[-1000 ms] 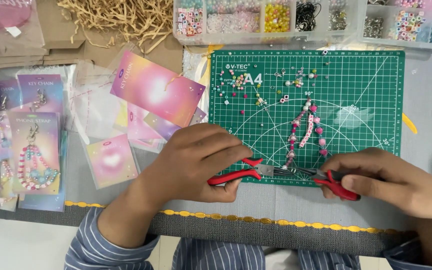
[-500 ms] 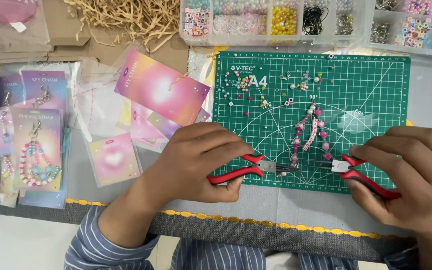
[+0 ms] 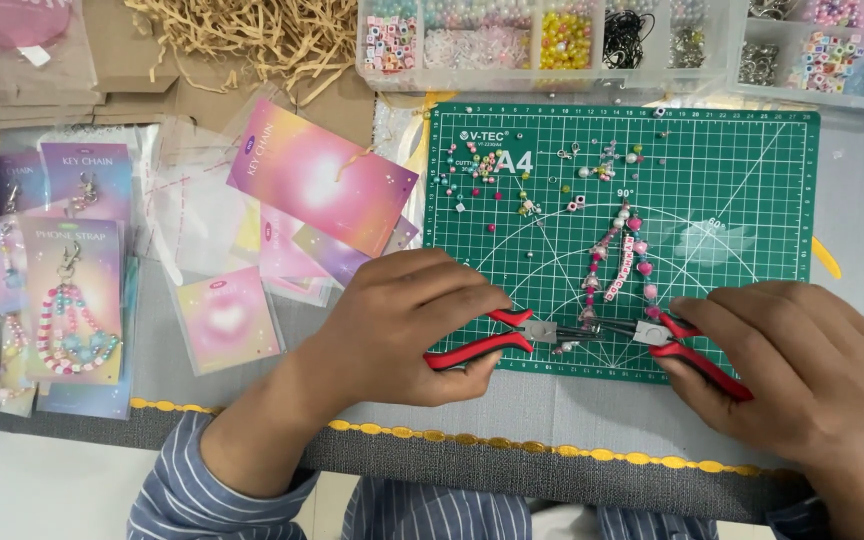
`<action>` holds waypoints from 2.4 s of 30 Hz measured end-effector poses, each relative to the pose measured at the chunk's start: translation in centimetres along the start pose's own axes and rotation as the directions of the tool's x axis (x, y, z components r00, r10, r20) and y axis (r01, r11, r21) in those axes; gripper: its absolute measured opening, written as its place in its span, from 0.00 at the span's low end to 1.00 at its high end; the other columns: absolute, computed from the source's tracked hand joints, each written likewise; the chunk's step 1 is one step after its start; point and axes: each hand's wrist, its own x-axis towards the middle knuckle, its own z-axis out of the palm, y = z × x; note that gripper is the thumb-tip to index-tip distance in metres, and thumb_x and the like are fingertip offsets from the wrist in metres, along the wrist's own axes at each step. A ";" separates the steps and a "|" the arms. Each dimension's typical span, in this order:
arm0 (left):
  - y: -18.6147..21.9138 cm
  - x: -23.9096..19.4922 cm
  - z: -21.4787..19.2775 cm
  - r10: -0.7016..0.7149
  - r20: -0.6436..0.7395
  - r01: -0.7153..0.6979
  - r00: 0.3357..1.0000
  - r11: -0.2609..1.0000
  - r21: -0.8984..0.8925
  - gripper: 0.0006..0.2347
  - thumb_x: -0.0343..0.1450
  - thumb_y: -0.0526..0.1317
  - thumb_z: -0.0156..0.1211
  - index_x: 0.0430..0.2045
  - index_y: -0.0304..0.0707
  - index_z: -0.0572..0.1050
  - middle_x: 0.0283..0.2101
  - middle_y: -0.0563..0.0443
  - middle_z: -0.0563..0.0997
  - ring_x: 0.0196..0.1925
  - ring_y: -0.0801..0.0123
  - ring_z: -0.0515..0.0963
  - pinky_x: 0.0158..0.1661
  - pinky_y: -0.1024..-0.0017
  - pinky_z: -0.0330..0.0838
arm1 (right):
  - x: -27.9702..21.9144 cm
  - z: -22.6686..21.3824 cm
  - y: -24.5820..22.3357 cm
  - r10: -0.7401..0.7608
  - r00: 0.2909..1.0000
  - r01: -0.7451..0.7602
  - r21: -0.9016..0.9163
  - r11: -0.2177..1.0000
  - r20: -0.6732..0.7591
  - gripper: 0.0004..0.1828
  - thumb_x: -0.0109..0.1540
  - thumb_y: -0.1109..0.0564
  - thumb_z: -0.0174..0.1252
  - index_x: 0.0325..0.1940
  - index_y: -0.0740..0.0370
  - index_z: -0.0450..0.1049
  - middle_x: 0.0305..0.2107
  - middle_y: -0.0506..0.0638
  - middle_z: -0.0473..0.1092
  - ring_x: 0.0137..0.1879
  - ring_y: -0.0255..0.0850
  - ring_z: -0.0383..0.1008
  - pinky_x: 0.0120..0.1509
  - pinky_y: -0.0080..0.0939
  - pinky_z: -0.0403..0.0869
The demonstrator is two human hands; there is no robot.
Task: The person assembles a beaded keychain using pliers to open and close jump rings. They thread colorful beads onto a string, attach a metal clasp, and secure the components together on a green cutting mat.
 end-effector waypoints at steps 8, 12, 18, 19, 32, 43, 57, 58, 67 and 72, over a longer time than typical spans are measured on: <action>0.3 -0.1 0.2 -0.006 -0.003 0.006 1.000 0.999 0.048 0.13 0.70 0.41 0.70 0.40 0.31 0.76 0.38 0.43 0.80 0.34 0.56 0.78 0.37 0.64 0.76 | 0.2 0.3 -0.3 0.032 0.999 -0.032 0.001 0.999 0.003 0.17 0.66 0.46 0.61 0.43 0.65 0.80 0.34 0.57 0.76 0.35 0.50 0.75 0.39 0.46 0.74; 0.2 -0.2 0.2 0.010 0.002 -0.010 1.000 0.998 0.068 0.13 0.71 0.42 0.69 0.40 0.31 0.77 0.38 0.42 0.80 0.34 0.56 0.79 0.37 0.64 0.76 | -0.2 0.6 -0.3 0.079 0.997 -0.080 0.031 0.996 0.017 0.18 0.65 0.46 0.62 0.46 0.64 0.79 0.36 0.56 0.75 0.37 0.50 0.75 0.41 0.45 0.74; 0.3 0.1 0.1 0.029 -0.003 -0.028 1.000 0.994 0.103 0.11 0.71 0.40 0.69 0.38 0.32 0.76 0.37 0.44 0.79 0.34 0.57 0.77 0.36 0.66 0.74 | 0.3 0.6 -0.4 0.088 0.996 -0.087 0.096 0.992 -0.008 0.18 0.65 0.46 0.60 0.44 0.66 0.79 0.36 0.57 0.76 0.37 0.51 0.76 0.41 0.44 0.73; 0.3 0.1 0.1 0.029 -0.002 -0.029 1.000 0.994 0.103 0.11 0.71 0.40 0.69 0.38 0.32 0.76 0.37 0.44 0.79 0.34 0.57 0.77 0.36 0.66 0.74 | 0.3 0.6 -0.4 0.088 0.996 -0.087 0.096 0.992 -0.008 0.18 0.65 0.46 0.60 0.44 0.66 0.79 0.36 0.57 0.76 0.37 0.51 0.76 0.41 0.44 0.73; 0.1 0.0 -0.1 0.092 0.031 -0.096 0.995 0.974 0.204 0.11 0.72 0.41 0.67 0.39 0.32 0.75 0.38 0.46 0.78 0.33 0.58 0.76 0.35 0.66 0.74 | 0.7 0.6 -0.5 0.174 0.983 -0.185 0.245 0.952 0.064 0.16 0.63 0.48 0.62 0.45 0.63 0.77 0.37 0.54 0.76 0.39 0.48 0.76 0.41 0.43 0.74; -0.1 -0.2 -0.2 0.133 0.028 -0.136 0.991 0.957 0.257 0.12 0.72 0.42 0.68 0.41 0.31 0.76 0.40 0.43 0.79 0.35 0.56 0.77 0.36 0.64 0.77 | 1.3 0.7 -0.5 0.195 0.978 -0.207 0.326 0.923 0.069 0.15 0.63 0.49 0.61 0.43 0.66 0.77 0.36 0.53 0.76 0.40 0.48 0.77 0.45 0.43 0.75; -0.2 -0.1 -0.3 0.035 -0.023 -0.026 0.999 0.949 0.314 0.10 0.70 0.42 0.68 0.38 0.35 0.77 0.38 0.46 0.79 0.35 0.58 0.76 0.37 0.65 0.74 | 0.1 -0.1 2.8 0.273 0.933 -0.323 0.218 0.921 0.233 0.25 0.60 0.45 0.62 0.55 0.65 0.78 0.47 0.60 0.74 0.52 0.55 0.77 0.59 0.55 0.76; -0.2 -0.1 -0.3 0.037 -0.023 -0.028 0.999 0.950 0.312 0.10 0.70 0.42 0.68 0.38 0.35 0.77 0.38 0.46 0.79 0.35 0.58 0.76 0.37 0.65 0.74 | -0.5 0.3 4.0 0.274 0.933 -0.325 0.217 0.921 0.233 0.25 0.60 0.45 0.62 0.55 0.65 0.78 0.47 0.60 0.74 0.52 0.55 0.77 0.59 0.55 0.76; 0.8 0.4 -0.4 0.029 -0.110 0.013 0.993 0.932 0.362 0.10 0.73 0.42 0.65 0.36 0.33 0.79 0.35 0.47 0.81 0.34 0.60 0.79 0.36 0.68 0.74 | -5.7 3.9 8.1 0.471 0.876 -0.383 -0.448 0.808 0.100 0.22 0.74 0.51 0.64 0.64 0.73 0.80 0.53 0.61 0.69 0.51 0.50 0.74 0.57 0.43 0.76; 1.1 0.2 -0.2 0.054 -0.111 -0.009 0.992 0.927 0.374 0.09 0.72 0.41 0.66 0.35 0.33 0.78 0.35 0.47 0.80 0.34 0.59 0.79 0.36 0.67 0.76 | -3.8 4.3 5.7 0.599 0.778 -0.538 -0.292 0.791 0.189 0.29 0.71 0.53 0.57 0.71 0.79 0.68 0.55 0.69 0.61 0.60 0.68 0.64 0.61 0.66 0.69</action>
